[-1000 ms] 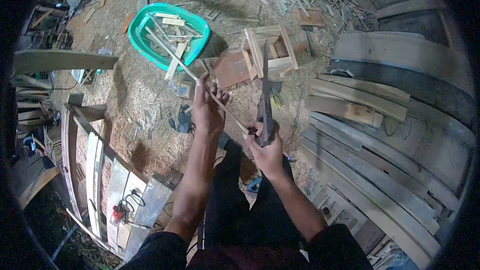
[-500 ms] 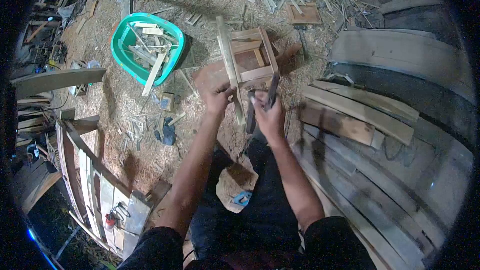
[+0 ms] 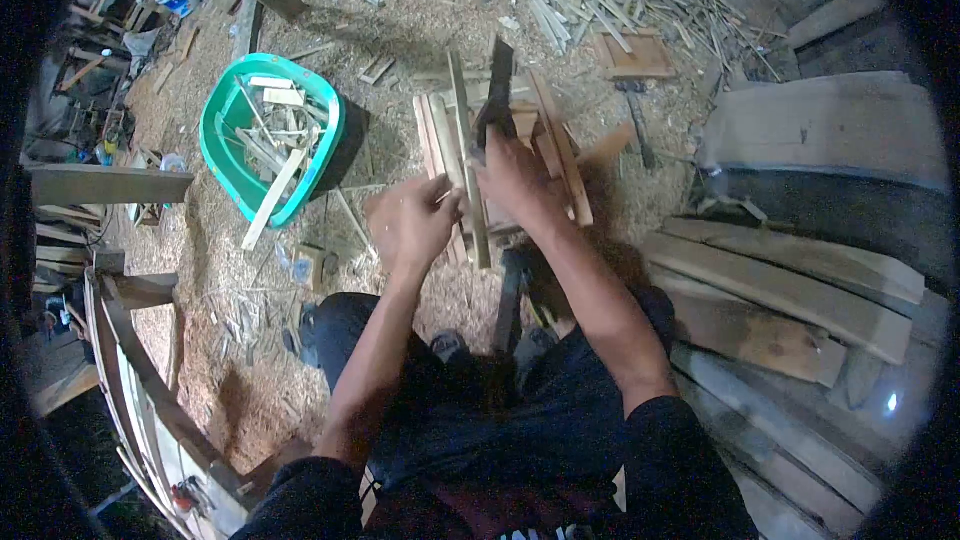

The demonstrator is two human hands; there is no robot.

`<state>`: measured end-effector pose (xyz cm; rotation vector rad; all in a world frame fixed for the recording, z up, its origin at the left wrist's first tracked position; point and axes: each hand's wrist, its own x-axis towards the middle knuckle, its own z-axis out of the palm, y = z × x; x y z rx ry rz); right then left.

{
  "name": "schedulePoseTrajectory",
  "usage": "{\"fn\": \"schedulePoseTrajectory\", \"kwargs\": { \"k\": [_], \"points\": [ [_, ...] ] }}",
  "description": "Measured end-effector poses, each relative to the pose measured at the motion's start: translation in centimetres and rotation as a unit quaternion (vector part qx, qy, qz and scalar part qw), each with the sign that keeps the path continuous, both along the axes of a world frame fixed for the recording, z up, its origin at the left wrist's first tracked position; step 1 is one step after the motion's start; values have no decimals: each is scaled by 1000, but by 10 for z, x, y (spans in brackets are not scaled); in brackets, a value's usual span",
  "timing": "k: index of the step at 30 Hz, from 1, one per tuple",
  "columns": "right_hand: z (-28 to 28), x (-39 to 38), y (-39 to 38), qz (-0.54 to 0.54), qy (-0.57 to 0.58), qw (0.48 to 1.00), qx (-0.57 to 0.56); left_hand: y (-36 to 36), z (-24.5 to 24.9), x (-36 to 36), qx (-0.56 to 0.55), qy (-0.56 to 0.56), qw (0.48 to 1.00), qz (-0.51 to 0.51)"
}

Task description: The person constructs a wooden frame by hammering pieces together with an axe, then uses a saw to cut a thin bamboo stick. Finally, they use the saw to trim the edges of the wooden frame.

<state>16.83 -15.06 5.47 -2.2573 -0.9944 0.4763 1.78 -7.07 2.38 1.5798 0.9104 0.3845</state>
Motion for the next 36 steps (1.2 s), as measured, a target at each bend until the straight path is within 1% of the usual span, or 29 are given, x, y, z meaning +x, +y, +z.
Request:
{"fn": "schedulePoseTrajectory", "kwargs": {
  "k": [1,2,3,4,5,6,7,8,9,12,14,16,17,20,21,24,25,27,28,30,32,34,36],
  "points": [
    [1,-4,2,6,-6,1000,22,11,13,2,34,11,999,-16],
    [-4,-4,7,23,-21,999,9,20,47,-2,67,28,997,-33],
    [-9,-4,11,39,-35,999,-7,27,61,-8,98,45,993,-52],
    [-16,-8,11,51,-47,997,-28,41,35,-8,230,19,973,-19],
    [-22,-8,16,31,-43,998,-23,61,-4,-2,354,-7,935,13],
    [-25,-10,19,27,-47,998,-20,69,-30,2,469,-33,881,47],
    [-22,-11,21,22,-54,998,-17,66,-36,4,259,-54,963,53],
    [-17,-12,19,15,-62,998,-15,61,-40,7,34,-71,996,52],
    [-1,-15,15,12,-29,999,-17,53,-40,7,-193,-83,976,52],
    [-25,-4,23,-22,-43,997,60,21,-9,8,-240,-84,967,27],
    [-25,1,30,-26,-29,998,52,19,-6,8,-229,-80,970,-15],
    [-20,1,36,-34,-30,998,49,29,-33,7,-274,-115,954,-51],
    [-19,4,40,-37,-30,997,55,32,-46,7,-257,-127,956,-65],
    [-32,10,47,-47,-33,996,64,29,-37,5,-271,-120,952,-79],
    [-36,13,51,-51,-39,996,66,27,-35,6,-245,-114,960,-76],
    [-45,18,58,-55,-42,995,77,26,-22,6,-195,-48,977,-74],
    [-46,20,61,-56,-41,994,83,25,-23,8,-197,-53,978,-52],
    [-48,21,63,-57,-78,992,75,20,-20,12,-199,-62,978,-9],
    [-48,21,63,-56,-97,991,70,19,-16,12,-181,-39,983,-6],
    [-46,23,56,-45,-58,994,83,17,-6,10,-145,10,989,2],
    [-42,25,46,-25,-40,995,83,20,-27,13,-169,-19,985,15],
    [-43,33,41,4,-46,996,70,23,-33,18,-179,-50,982,17],
    [-46,38,45,6,-63,995,79,22,-41,18,-179,-80,980,11]
  ]
}}
